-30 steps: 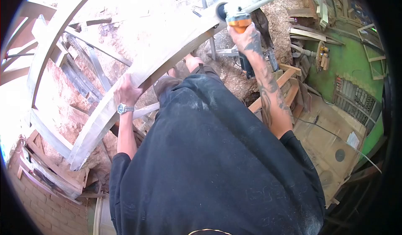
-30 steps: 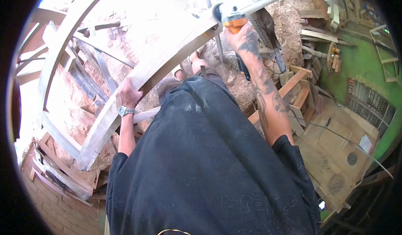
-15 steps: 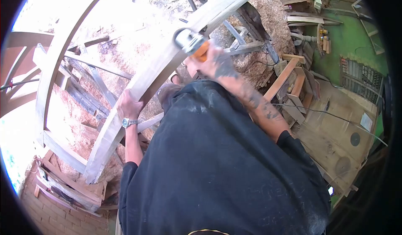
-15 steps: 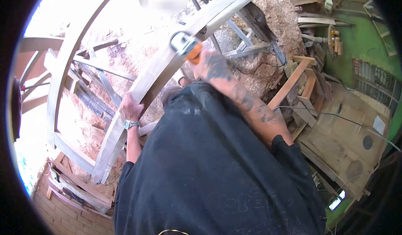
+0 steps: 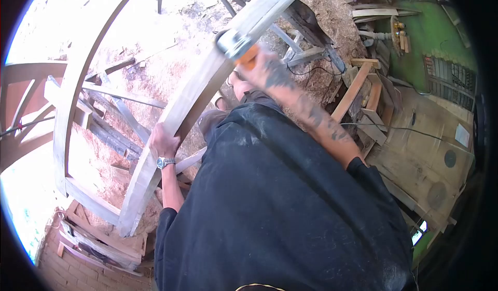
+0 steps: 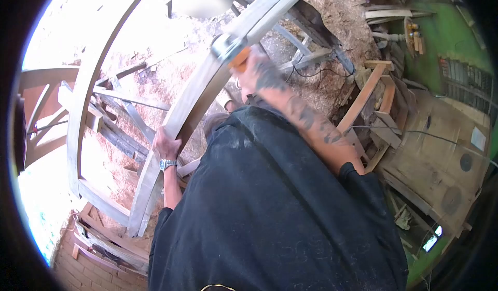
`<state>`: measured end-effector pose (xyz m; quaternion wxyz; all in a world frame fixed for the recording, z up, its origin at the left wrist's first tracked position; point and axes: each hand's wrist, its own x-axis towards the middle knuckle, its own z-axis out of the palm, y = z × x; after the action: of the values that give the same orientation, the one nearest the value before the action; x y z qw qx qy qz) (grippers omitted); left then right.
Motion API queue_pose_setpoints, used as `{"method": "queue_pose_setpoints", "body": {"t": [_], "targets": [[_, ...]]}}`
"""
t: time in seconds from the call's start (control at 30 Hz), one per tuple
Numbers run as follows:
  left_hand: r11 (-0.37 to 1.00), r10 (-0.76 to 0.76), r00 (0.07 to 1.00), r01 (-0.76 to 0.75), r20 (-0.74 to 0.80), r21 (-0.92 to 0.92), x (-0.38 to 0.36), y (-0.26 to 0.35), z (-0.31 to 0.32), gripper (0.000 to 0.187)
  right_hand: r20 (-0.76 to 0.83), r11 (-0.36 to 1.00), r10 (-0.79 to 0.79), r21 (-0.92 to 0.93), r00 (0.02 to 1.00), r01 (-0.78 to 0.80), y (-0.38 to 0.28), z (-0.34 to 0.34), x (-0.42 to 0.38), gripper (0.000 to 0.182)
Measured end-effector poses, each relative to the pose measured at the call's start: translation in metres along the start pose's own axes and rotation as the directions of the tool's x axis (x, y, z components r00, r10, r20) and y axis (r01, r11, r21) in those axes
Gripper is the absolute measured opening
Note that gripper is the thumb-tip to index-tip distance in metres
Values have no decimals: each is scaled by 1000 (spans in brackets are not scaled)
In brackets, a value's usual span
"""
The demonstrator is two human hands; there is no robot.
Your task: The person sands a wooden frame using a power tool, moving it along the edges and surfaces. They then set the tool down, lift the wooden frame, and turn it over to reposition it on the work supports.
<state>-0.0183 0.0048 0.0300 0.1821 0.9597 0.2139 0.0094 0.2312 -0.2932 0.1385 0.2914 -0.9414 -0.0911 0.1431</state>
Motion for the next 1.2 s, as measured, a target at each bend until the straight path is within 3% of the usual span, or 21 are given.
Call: {"method": "queue_pose_setpoints", "body": {"t": [0.07,0.17,0.3,0.33,0.53,0.63,0.67,0.77,0.8,0.9,0.97,1.1,1.2], "targets": [[1000,3,1000,-3,-3,-11,-3,-7,6,31,155,991,-34,-121,987,53,-8,25,-22,65],[1000,19,1000,-19,-1,-13,-4,-13,10,31,118,977,-148,-133,982,164,-8,33,-31,64],[1000,8,1000,-8,18,14,-2,-10,8,31,167,982,1,-186,986,31,15,-18,11,67],[1000,20,1000,-21,15,14,-3,-12,10,33,62,985,52,-167,997,-41,16,-30,16,66],[999,23,999,-24,26,28,-1,-10,8,38,-61,980,108,-162,992,-117,73,-79,79,69],[998,-13,996,8,91,55,4,-6,5,44,-132,979,122,-149,984,-141,109,-102,115,71],[997,-48,981,36,188,64,7,-1,-1,53,-161,972,107,-191,981,-137,138,-100,136,73],[994,103,985,-98,140,-44,36,46,-1,60,-143,982,43,-178,989,-69,178,-130,187,77],[985,162,982,-156,96,-69,50,68,7,67,-19,975,164,-151,986,-165,157,-159,189,77],[984,164,975,-151,150,-95,116,158,29,70,-98,993,34,-106,995,-44,195,-186,227,72],[968,207,975,-191,87,-163,165,230,45,73,-94,992,42,-118,995,-53,215,-200,248,68],[983,141,971,-114,193,-144,245,355,65,66,0,986,78,-151,997,-77,214,-245,266,70],[998,53,981,-47,188,-36,270,397,83,60,15,980,88,-179,996,-84,231,-267,294,73]]}}
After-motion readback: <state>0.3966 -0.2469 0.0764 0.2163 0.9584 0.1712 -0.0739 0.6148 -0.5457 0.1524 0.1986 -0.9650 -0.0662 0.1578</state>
